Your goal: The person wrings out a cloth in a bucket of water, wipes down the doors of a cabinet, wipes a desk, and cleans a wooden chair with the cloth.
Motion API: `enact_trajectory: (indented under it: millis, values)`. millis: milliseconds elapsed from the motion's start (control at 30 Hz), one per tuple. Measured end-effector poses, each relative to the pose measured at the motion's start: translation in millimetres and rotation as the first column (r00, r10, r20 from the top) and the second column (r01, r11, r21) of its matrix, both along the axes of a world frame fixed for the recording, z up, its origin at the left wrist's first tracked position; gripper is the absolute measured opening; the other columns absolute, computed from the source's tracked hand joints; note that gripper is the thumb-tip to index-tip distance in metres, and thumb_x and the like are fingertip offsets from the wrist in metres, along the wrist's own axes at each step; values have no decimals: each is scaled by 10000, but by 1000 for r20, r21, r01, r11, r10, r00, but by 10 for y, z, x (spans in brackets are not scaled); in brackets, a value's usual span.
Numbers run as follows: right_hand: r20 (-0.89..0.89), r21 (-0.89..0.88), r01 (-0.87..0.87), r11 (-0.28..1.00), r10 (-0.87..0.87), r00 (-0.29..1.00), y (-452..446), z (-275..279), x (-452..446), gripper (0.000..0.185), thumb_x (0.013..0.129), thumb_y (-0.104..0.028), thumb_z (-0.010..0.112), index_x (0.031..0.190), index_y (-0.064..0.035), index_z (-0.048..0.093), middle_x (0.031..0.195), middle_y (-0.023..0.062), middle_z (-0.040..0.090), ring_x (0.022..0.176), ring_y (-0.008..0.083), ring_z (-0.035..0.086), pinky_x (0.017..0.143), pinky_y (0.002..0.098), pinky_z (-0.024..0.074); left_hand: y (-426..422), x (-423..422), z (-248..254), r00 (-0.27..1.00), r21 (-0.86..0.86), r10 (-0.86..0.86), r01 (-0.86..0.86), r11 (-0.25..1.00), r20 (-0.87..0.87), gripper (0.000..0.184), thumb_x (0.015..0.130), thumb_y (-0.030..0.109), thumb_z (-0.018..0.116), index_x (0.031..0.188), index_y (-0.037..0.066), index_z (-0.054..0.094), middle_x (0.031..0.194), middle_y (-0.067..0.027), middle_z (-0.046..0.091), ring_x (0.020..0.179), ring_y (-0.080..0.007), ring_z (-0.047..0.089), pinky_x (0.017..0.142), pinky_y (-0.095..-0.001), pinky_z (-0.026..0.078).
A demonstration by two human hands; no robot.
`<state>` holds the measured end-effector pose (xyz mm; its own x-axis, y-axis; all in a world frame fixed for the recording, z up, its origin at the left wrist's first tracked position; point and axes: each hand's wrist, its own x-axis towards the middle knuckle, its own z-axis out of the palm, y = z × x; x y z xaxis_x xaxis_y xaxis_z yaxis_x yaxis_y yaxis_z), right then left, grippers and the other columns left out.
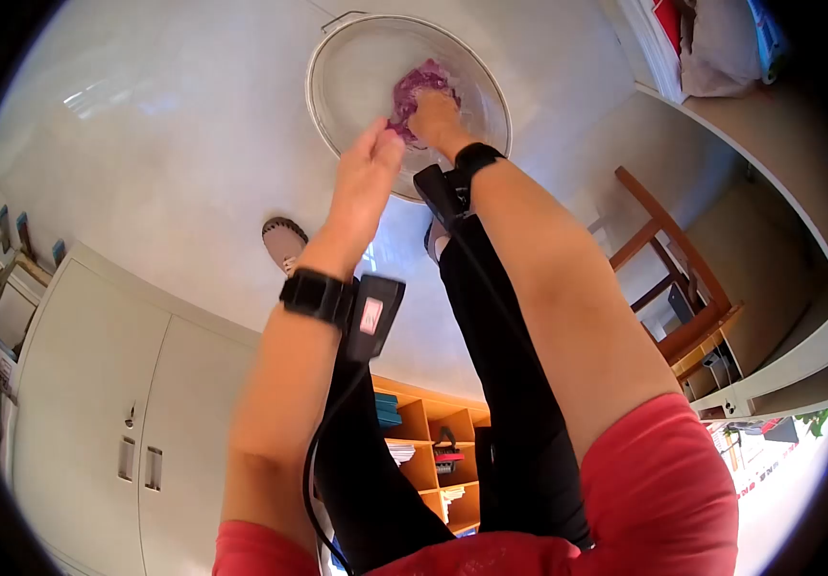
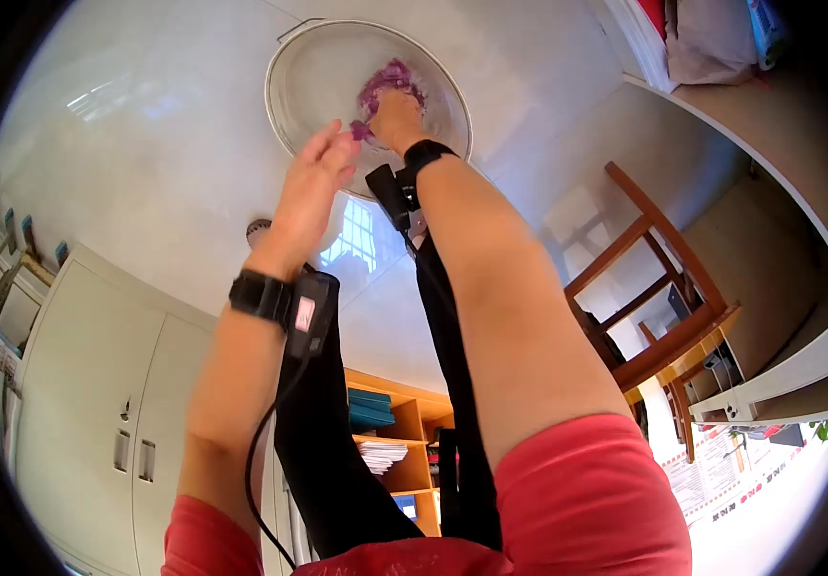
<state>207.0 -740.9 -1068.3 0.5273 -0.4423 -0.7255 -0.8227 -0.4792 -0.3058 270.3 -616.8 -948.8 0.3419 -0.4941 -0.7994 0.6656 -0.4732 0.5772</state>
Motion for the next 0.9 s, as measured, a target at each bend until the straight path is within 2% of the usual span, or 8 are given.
enact_trajectory:
  millis: [133,233,367,533,633,733,833,900]
  values:
    - [301,524,270,808,-472,829,-141,836,-29,313,735,-67,558,1043,-29,597,996,170,629,934,286,599,819,363,464,-292,57,-309,830,135,345,-319,938,-438,602,867,561,490,1201,60,467,1118,-129,525,1065,-228,512,925,-388,413]
    - [257,728,235,644,-574,778,-100,1648,-96,252,802,-58,527,1049,-41,578,997,58,605,918,159,564,797,296,457,-315,103,-459,701,86,436,-475,876,-564,728,841,441,611,1320,28,250,1211,-138,432,1062,-270,483,831,-427,463]
    - [123,826,325,460,-710,693,61,1671,-123,145,880,-101,529,1012,-57,570,963,-19,564,873,76,510,758,249,442,-346,18,-387,788,96,493,-495,863,-369,382,860,295,623,1087,12,505,947,-99,569,839,-218,556,712,-375,487]
    - [433,-11,198,980,-173,885,177,955,-22,273,902,-316,495,863,-46,511,720,241,603,709,448,573,614,520,448,-477,-67,-320,748,328,643,-574,751,-163,331,933,316,474,1057,16,544,933,-74,588,828,-171,552,706,-346,475]
    - [198,-45,227,973,-214,957,-25,634,-52,269,890,-302,518,888,-32,506,768,238,615,736,438,585,633,522,452,-527,-5,-166,837,200,514,-479,855,-190,357,936,333,457,1105,25,515,1001,-82,572,895,-183,535,798,-349,447]
    - [210,-148,418,896,-385,899,-26,321,-76,237,862,-242,556,955,-28,511,831,236,621,802,428,591,668,506,462,-497,185,-43,904,275,375,-314,909,-207,690,887,436,500,1401,92,195,1399,-123,308,1254,-274,330,1023,-401,274]
    - [473,-235,106,966,19,881,94,77,-192,294,814,-154,589,1068,-34,505,878,225,627,857,411,595,724,462,477,-431,206,-70,917,241,326,-271,932,-229,858,859,426,550,1442,52,43,1495,-156,111,1376,-286,111,1113,-380,79]
    - [226,-152,85,985,-49,973,62,9,-188,286,785,-88,575,1067,-54,539,887,196,634,891,378,599,753,426,478,-364,173,-227,939,250,207,-138,958,-276,840,866,435,546,1437,37,77,1492,-157,120,1371,-289,136,1111,-379,109]
